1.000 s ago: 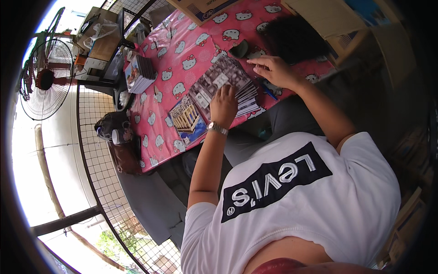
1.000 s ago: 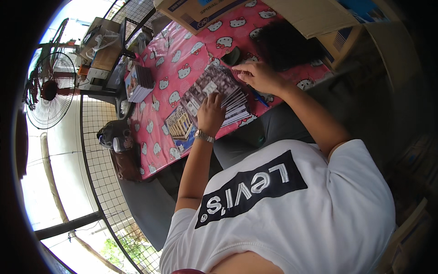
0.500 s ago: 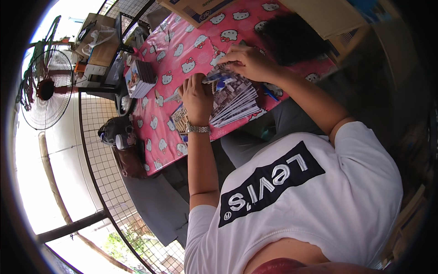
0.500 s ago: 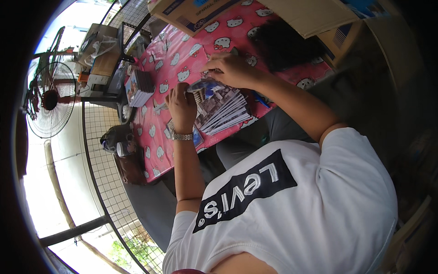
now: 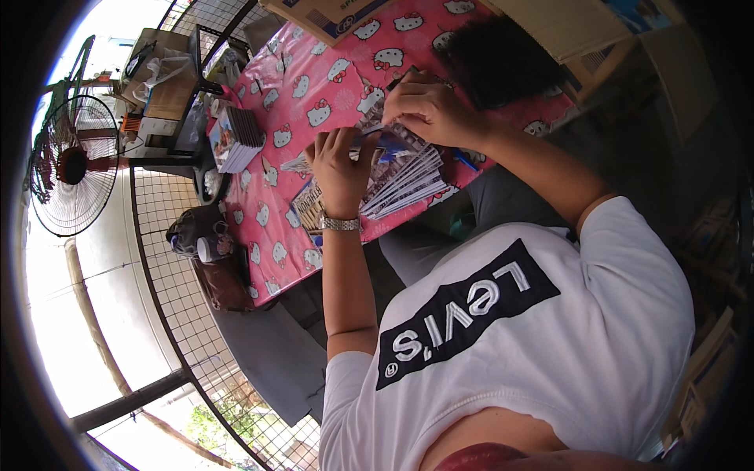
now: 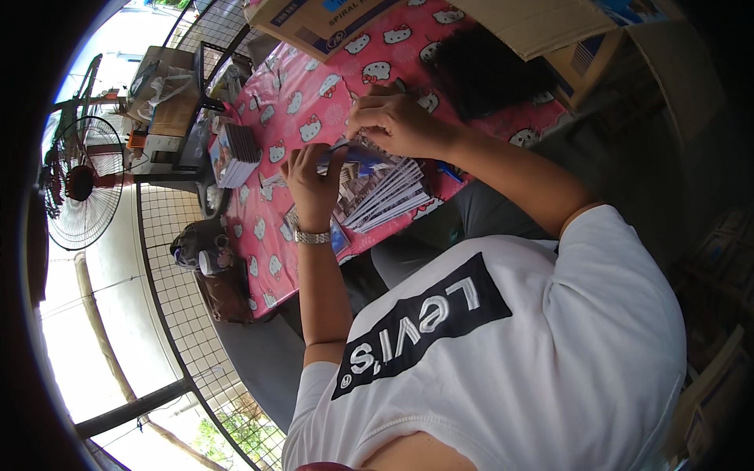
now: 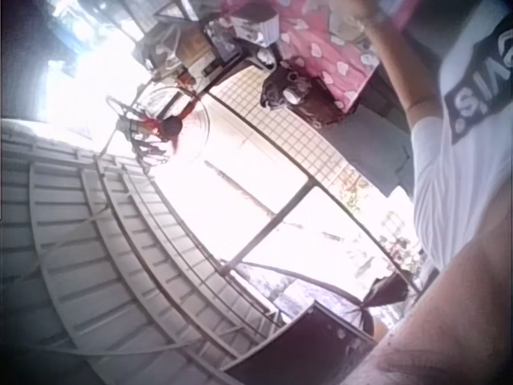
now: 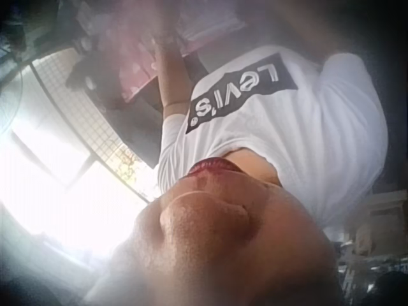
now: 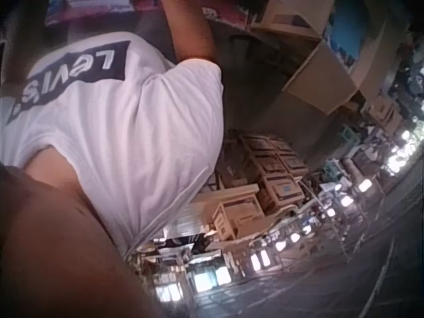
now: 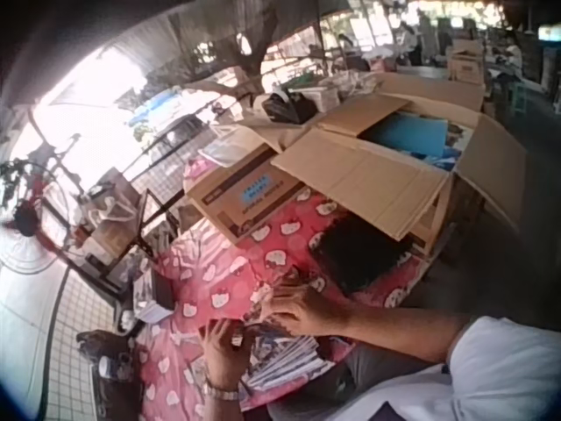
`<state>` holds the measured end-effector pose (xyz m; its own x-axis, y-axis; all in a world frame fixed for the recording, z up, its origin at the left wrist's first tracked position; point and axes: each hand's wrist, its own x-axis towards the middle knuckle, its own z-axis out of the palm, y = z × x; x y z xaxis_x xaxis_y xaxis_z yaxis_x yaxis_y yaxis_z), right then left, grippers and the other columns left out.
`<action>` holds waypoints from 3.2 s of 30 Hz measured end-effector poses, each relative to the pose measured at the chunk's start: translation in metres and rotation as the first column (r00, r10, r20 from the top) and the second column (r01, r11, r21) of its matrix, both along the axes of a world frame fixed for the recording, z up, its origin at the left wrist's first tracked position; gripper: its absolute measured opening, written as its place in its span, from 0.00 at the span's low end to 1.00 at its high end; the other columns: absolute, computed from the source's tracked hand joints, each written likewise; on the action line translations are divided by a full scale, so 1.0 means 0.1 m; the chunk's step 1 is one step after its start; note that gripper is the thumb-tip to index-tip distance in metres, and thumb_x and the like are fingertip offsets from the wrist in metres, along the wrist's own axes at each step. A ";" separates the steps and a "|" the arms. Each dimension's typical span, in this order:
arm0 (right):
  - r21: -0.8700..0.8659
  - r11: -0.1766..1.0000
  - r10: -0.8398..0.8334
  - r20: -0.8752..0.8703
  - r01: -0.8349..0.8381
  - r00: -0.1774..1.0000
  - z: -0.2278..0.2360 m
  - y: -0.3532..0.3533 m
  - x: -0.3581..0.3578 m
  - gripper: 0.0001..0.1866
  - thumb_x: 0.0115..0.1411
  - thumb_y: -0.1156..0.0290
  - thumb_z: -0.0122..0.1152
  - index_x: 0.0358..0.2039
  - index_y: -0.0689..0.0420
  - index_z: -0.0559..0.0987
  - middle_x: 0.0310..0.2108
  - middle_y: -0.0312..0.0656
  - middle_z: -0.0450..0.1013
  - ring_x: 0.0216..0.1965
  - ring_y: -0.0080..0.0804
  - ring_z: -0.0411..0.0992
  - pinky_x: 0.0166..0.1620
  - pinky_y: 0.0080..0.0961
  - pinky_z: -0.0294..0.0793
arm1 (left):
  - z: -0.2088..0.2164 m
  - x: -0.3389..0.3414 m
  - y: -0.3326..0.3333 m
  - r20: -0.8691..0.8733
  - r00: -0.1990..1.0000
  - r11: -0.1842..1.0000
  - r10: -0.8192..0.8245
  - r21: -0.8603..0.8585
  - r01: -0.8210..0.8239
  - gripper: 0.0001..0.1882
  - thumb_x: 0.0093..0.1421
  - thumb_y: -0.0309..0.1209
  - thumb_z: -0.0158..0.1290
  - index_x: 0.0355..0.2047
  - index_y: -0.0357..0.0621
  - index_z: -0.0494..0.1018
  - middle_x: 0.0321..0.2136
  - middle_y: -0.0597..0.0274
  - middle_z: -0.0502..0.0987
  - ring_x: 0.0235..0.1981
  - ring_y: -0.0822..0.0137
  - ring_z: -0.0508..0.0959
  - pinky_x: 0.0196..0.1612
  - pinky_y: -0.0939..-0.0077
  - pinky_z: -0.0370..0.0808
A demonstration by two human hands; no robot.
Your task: The person sorts and stacks spiral notebooks, occasionally placing some into a cardboard box and handling plastic bags.
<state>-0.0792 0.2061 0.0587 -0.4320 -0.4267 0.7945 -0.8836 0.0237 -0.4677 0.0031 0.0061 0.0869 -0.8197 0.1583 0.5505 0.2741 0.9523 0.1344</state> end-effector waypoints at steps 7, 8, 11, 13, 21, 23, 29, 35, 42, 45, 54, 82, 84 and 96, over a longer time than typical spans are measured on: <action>0.165 0.981 0.020 0.416 -0.098 0.909 0.01 0.09 0.22 0.11 0.53 0.81 0.63 0.39 0.58 0.78 0.34 0.36 0.77 0.44 0.39 0.75 0.43 0.33 0.75 | 0.01 0.11 0.14 0.010 0.999 0.999 -0.042 0.003 0.042 0.15 0.56 0.36 0.59 0.42 0.46 0.73 0.34 0.62 0.77 0.38 0.58 0.75 0.46 0.60 0.64; 0.173 0.984 -0.017 0.331 -0.043 0.943 0.04 0.09 0.29 0.13 0.54 0.78 0.63 0.41 0.57 0.77 0.34 0.38 0.77 0.42 0.41 0.76 0.40 0.34 0.76 | 0.00 0.12 0.17 0.006 0.998 0.998 -0.067 0.013 0.067 0.16 0.56 0.35 0.58 0.44 0.45 0.72 0.35 0.61 0.77 0.39 0.57 0.75 0.47 0.59 0.64; 0.205 0.977 -0.095 0.169 0.059 0.981 0.16 0.12 0.37 0.18 0.57 0.71 0.63 0.48 0.57 0.73 0.32 0.44 0.75 0.37 0.45 0.77 0.35 0.36 0.77 | -0.03 0.14 0.29 0.027 0.994 0.992 -0.110 -0.066 0.111 0.17 0.57 0.32 0.55 0.47 0.45 0.70 0.37 0.58 0.76 0.41 0.55 0.75 0.47 0.58 0.64; 0.267 0.963 -0.097 0.198 0.041 0.975 0.21 0.15 0.34 0.20 0.60 0.70 0.61 0.52 0.56 0.70 0.31 0.48 0.75 0.34 0.47 0.77 0.36 0.35 0.78 | -0.01 0.14 0.33 0.057 0.992 0.992 -0.112 -0.047 0.115 0.17 0.58 0.31 0.55 0.47 0.44 0.70 0.37 0.57 0.76 0.42 0.54 0.75 0.47 0.58 0.64; -0.040 0.866 0.213 0.931 -0.499 0.296 -0.01 -0.05 -0.52 0.20 0.69 0.73 0.39 0.61 0.56 0.64 0.36 0.48 0.77 0.33 0.32 0.78 0.37 0.30 0.78 | 0.06 0.29 0.21 0.113 0.984 0.988 -0.139 -0.047 0.145 0.15 0.57 0.26 0.55 0.46 0.44 0.71 0.36 0.60 0.77 0.38 0.57 0.75 0.47 0.60 0.64; 0.522 0.826 -0.214 0.640 -0.213 0.738 -0.79 -0.24 -1.28 0.24 0.65 0.67 0.51 0.61 0.56 0.64 0.44 0.53 0.76 0.43 0.44 0.77 0.45 0.39 0.76 | 0.09 0.21 0.27 0.127 0.978 0.985 -0.164 -0.035 0.170 0.13 0.58 0.27 0.55 0.44 0.44 0.71 0.35 0.60 0.77 0.37 0.56 0.75 0.47 0.61 0.64; 0.741 0.555 -0.413 -0.148 0.377 0.899 -1.57 -0.54 -1.26 0.25 0.55 0.61 0.66 0.50 0.57 0.74 0.46 0.51 0.76 0.56 0.48 0.69 0.60 0.46 0.63 | 0.13 0.36 0.31 0.075 0.987 0.977 0.139 -0.174 -0.124 0.15 0.56 0.37 0.59 0.43 0.51 0.72 0.41 0.63 0.74 0.54 0.52 0.69 0.58 0.30 0.51; 0.429 0.890 -0.116 0.542 -0.155 0.833 -0.73 -0.45 -1.18 0.23 0.54 0.60 0.65 0.48 0.60 0.77 0.44 0.46 0.77 0.51 0.36 0.72 0.57 0.32 0.65 | -0.17 0.46 0.05 0.077 0.975 0.977 0.211 0.007 -0.212 0.19 0.49 0.41 0.65 0.38 0.49 0.73 0.40 0.63 0.73 0.51 0.51 0.68 0.57 0.26 0.49; 0.307 0.582 0.252 0.813 -0.753 0.526 0.37 -0.02 -0.37 0.22 0.49 0.61 0.61 0.43 0.61 0.79 0.43 0.42 0.73 0.48 0.30 0.70 0.53 0.26 0.66 | -0.08 0.37 0.24 0.083 0.981 0.985 0.175 -0.024 -0.174 0.20 0.47 0.46 0.66 0.34 0.50 0.76 0.38 0.65 0.74 0.48 0.54 0.70 0.56 0.26 0.50; -0.355 0.518 0.537 0.843 -0.778 -0.027 0.41 0.01 -0.34 0.22 0.48 0.65 0.60 0.44 0.61 0.78 0.43 0.41 0.73 0.47 0.29 0.69 0.52 0.25 0.66 | -0.07 0.34 0.20 0.086 0.988 0.992 0.130 -0.001 -0.130 0.19 0.47 0.46 0.66 0.34 0.49 0.76 0.38 0.64 0.74 0.48 0.54 0.71 0.56 0.29 0.52; 0.482 0.587 0.197 0.694 -0.651 0.692 0.42 -0.10 -0.44 0.22 0.48 0.65 0.65 0.45 0.57 0.78 0.41 0.39 0.73 0.42 0.24 0.70 0.47 0.23 0.68 | -0.01 0.27 0.11 0.144 0.989 0.997 0.036 0.056 -0.044 0.22 0.46 0.47 0.67 0.36 0.48 0.76 0.38 0.64 0.74 0.48 0.55 0.70 0.55 0.37 0.54; -0.578 0.437 0.654 0.730 -0.689 -0.198 0.23 -0.47 -0.46 0.24 0.52 0.60 0.65 0.46 0.60 0.77 0.42 0.39 0.76 0.44 0.25 0.72 0.51 0.25 0.69 | -0.07 0.22 -0.23 0.089 0.993 0.977 0.074 0.192 -0.090 0.23 0.40 0.45 0.70 0.34 0.48 0.76 0.34 0.67 0.77 0.42 0.58 0.72 0.47 0.58 0.64; 0.071 0.578 0.390 0.851 -0.813 0.352 0.29 -0.51 -0.54 0.24 0.52 0.60 0.65 0.46 0.61 0.77 0.42 0.40 0.76 0.44 0.26 0.72 0.51 0.25 0.69 | -0.05 0.19 -0.21 0.094 0.994 0.975 0.052 0.211 -0.071 0.23 0.41 0.46 0.70 0.34 0.48 0.76 0.33 0.68 0.77 0.43 0.59 0.72 0.47 0.58 0.63; -0.295 0.500 0.487 0.873 -0.814 -0.017 0.27 -0.65 -0.51 0.19 0.55 0.64 0.61 0.45 0.59 0.76 0.37 0.35 0.74 0.39 0.21 0.71 0.44 0.22 0.70 | -0.10 0.24 -0.49 0.018 0.999 0.978 0.030 0.206 -0.033 0.19 0.46 0.33 0.70 0.35 0.42 0.75 0.38 0.59 0.75 0.40 0.56 0.73 0.42 0.65 0.70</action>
<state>-0.1306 0.1412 0.0859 -0.1067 -0.9927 0.0569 0.2671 -0.0838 -0.9600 0.0272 -0.0426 0.0770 -0.8305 0.0168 0.5568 0.2414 0.9116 0.3326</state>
